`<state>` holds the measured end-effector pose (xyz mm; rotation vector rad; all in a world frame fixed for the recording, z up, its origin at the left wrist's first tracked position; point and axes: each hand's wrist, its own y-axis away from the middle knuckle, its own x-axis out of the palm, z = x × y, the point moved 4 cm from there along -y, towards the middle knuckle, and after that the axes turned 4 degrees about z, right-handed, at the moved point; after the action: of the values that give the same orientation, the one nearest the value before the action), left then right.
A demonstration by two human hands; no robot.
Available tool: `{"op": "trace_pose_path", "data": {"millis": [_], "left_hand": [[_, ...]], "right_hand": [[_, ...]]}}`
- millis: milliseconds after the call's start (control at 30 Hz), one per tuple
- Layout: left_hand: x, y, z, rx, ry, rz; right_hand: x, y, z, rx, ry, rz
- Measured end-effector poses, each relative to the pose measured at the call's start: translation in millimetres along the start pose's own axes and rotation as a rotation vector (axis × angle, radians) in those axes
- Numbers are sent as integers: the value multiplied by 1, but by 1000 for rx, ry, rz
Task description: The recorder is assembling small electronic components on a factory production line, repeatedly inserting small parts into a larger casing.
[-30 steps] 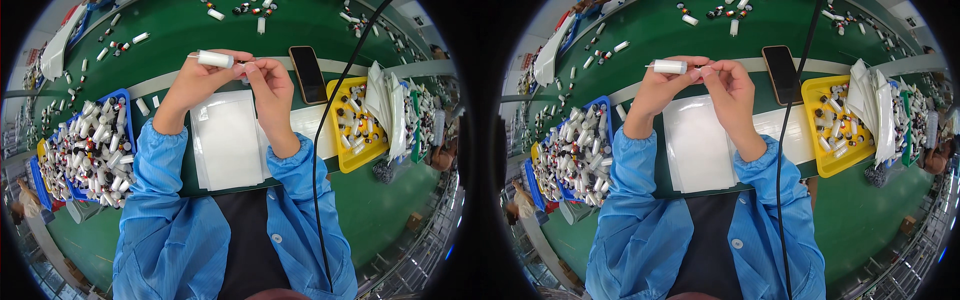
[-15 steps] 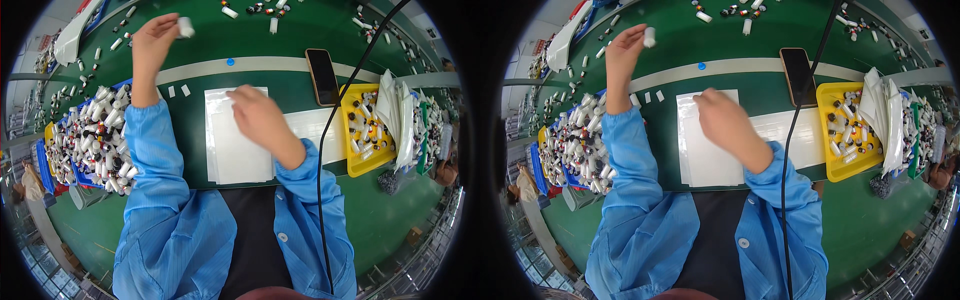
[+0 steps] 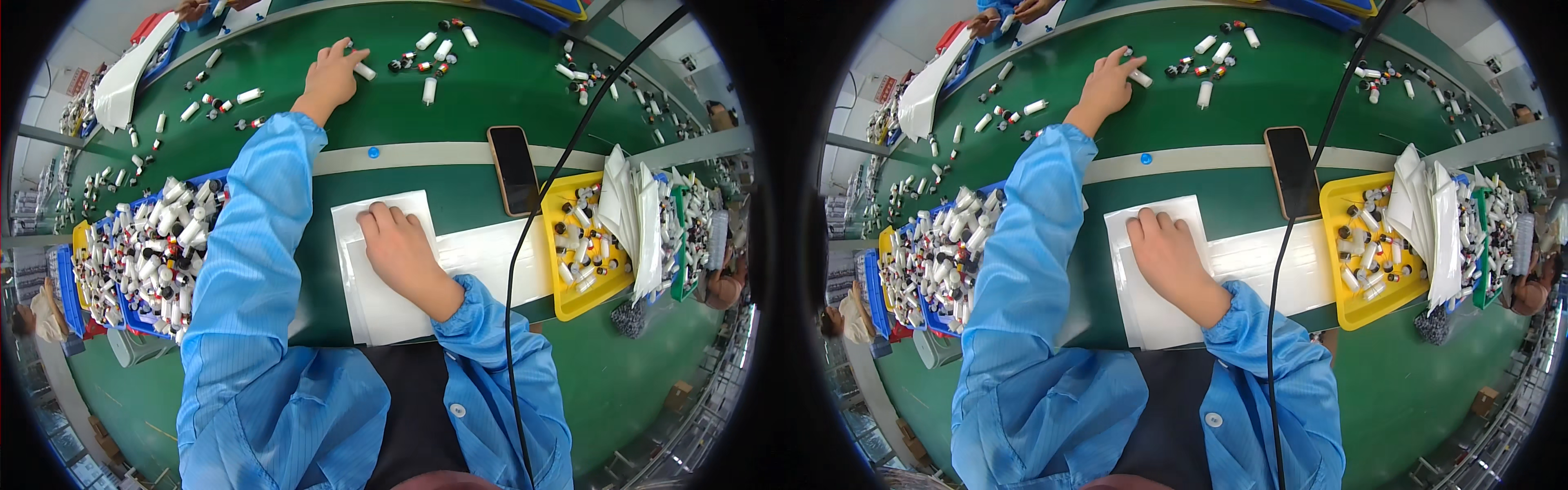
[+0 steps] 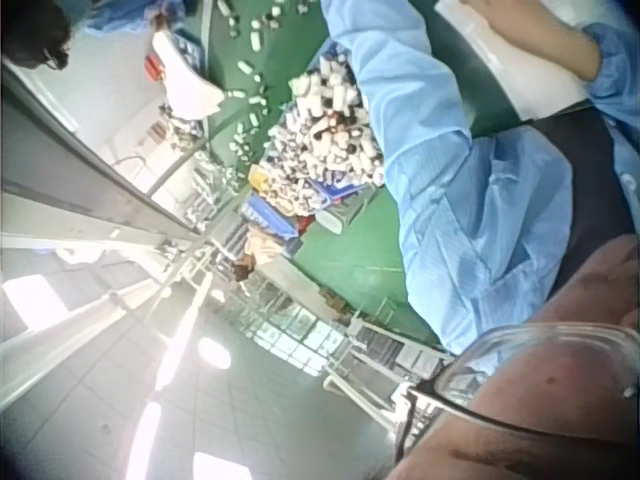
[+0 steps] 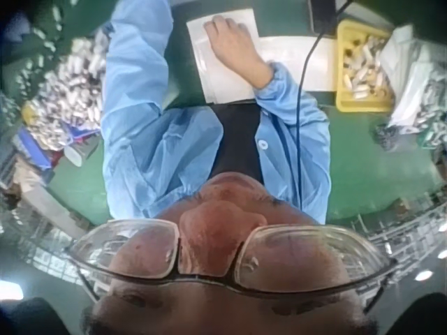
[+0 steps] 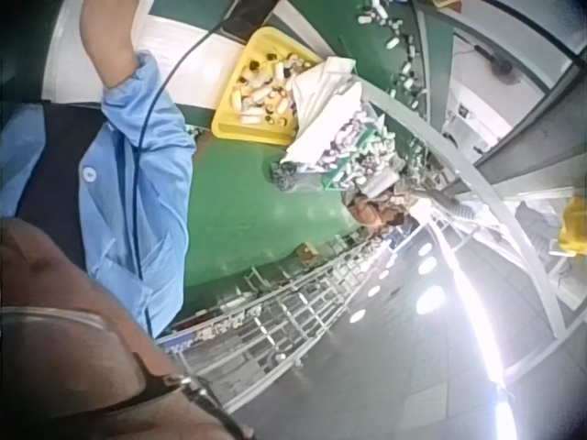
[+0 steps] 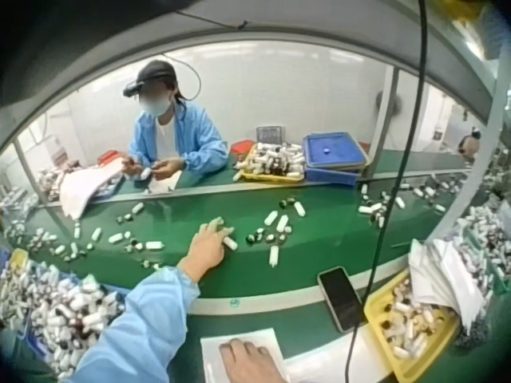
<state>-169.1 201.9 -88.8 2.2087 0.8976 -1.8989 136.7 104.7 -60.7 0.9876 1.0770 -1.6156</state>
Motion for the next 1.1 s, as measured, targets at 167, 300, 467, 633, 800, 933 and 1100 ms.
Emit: {"op": "trace_pose_path", "data": {"millis": [167,300,467,633,800,933,1100], "left_hand": [[-14,-2,1,86,-146,-58],[-54,28,-27,-353,931,72],[-70,104,-76,-387,1749,-54],[-46,137,-95,-608,1927,-81],[-15,147,-92,-521,1858,-128],[-14,150,-91,-434,1819,-152],[-8,152,-93,-381,1764,-145]], "right_hand": [[4,8,7,-53,81,-4],[7,8,3,-17,39,68],[-2,7,6,-21,50,-68],[9,15,12,-14,155,-71],[7,10,10,-15,115,-40],[10,9,3,-36,55,-43],[9,11,-6,-99,-11,-1]]}}
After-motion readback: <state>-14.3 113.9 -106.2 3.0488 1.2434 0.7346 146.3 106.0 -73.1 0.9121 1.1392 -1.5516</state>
